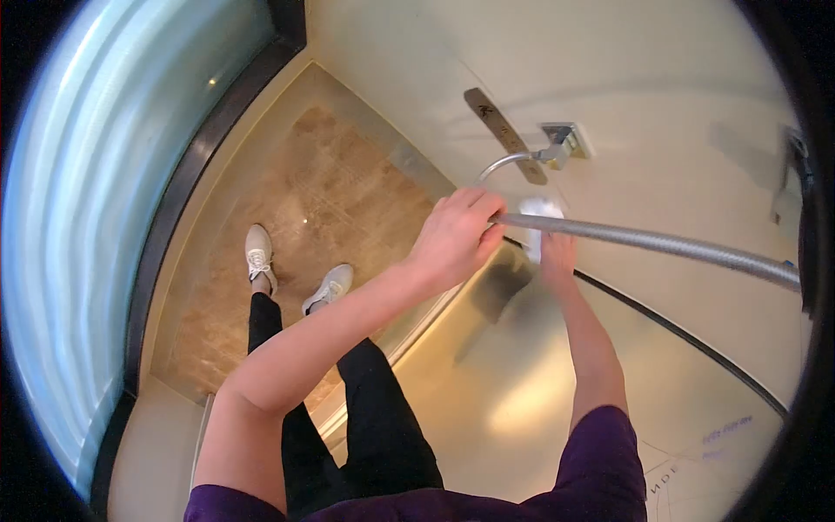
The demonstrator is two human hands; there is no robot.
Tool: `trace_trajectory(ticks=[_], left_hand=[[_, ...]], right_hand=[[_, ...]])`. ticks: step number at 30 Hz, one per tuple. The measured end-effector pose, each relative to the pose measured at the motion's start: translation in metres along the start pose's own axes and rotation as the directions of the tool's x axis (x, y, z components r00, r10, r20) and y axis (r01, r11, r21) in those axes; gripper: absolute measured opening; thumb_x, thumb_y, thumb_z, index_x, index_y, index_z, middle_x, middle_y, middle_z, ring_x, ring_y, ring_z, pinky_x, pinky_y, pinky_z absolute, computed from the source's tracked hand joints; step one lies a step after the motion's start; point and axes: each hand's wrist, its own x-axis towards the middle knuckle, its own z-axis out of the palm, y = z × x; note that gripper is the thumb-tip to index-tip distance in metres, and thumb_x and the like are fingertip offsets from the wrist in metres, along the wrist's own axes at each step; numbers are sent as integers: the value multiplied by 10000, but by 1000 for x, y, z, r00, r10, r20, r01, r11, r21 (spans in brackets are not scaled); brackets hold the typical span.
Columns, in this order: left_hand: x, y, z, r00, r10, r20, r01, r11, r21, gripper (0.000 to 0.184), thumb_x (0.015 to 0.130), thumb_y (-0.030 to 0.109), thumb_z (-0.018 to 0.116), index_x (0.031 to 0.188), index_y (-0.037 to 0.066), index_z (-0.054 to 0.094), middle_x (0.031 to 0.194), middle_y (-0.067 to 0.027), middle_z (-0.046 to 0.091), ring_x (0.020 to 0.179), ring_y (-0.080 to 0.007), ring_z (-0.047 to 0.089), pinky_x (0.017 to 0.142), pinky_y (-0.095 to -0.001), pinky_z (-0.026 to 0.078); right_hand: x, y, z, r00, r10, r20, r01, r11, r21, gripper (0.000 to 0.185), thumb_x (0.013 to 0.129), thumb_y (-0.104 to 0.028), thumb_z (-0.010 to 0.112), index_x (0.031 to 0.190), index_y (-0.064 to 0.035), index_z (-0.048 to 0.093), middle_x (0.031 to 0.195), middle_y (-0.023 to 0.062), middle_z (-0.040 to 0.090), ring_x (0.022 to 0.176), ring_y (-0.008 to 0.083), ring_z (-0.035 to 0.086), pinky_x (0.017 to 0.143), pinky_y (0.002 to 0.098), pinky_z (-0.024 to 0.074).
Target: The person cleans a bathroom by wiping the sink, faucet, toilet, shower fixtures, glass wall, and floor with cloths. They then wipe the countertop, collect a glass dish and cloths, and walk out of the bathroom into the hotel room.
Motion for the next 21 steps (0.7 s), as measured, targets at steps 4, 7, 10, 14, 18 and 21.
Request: trace_trajectory(ticks=[4, 7, 10, 14, 18, 21], left_hand=[[-4, 6, 1, 998, -32, 52, 29, 998, 47, 186, 832, 36, 650, 1003, 18, 578, 953, -167, 585, 896, -365, 570, 761, -445, 478], [-11, 11, 6, 998, -44, 43, 42, 998, 46, 198, 832, 28, 645, 1019, 26, 579, 970, -168, 587, 920, -365, 573, 778, -438, 482], [-14, 9, 15, 999, -34, 7, 34, 998, 53, 200, 835, 27, 643, 1025, 27, 581, 978, -169, 590, 939, -370, 576, 788, -441, 487], [-11, 13, 7, 992, -98, -73, 103, 993, 66, 207, 834, 21, 639, 1032, 14, 578, 989, -169, 593, 957, -374, 579, 782, -450, 491], [-20, 20, -1, 992, -15, -122, 31, 991, 133, 405, 831, 6, 634, 1217, 41, 516, 1090, -171, 559, 978, -373, 581, 793, -434, 496], [-44, 18, -22, 987, -121, -105, 142, 967, 212, 473, 837, 28, 647, 1277, 51, 475, 1139, -174, 555, 1031, -344, 588, 865, -396, 498]], right_hand=[[-44, -2, -90, 982, -175, -69, 166, 978, -123, 523, 700, 112, 533, 1182, -44, 662, 1296, 163, 577, 1229, 390, 473, 984, 501, 403], [-39, -74, -188, 795, -413, -445, 382, 910, -162, 587, 679, 114, 550, 1229, -65, 648, 1236, 114, 601, 1101, 368, 506, 956, 469, 416], [14, -121, -224, 644, -658, -390, 573, 753, -324, 458, 729, 34, 584, 1175, -42, 658, 1173, 115, 605, 1007, 338, 532, 903, 464, 433], [99, -146, -183, 668, -735, -120, 622, 639, -452, 172, 765, -110, 603, 877, -87, 731, 1022, 80, 672, 1025, 269, 557, 837, 438, 439], [106, -173, -165, 714, -700, -18, 501, 528, -685, 158, 756, -173, 616, 644, -164, 728, 821, 26, 681, 1024, 214, 559, 797, 413, 429], [107, -176, -164, 705, -700, -118, 549, 643, -534, 168, 785, -167, 602, 886, -114, 725, 1001, 40, 672, 1004, 256, 562, 797, 408, 441]])
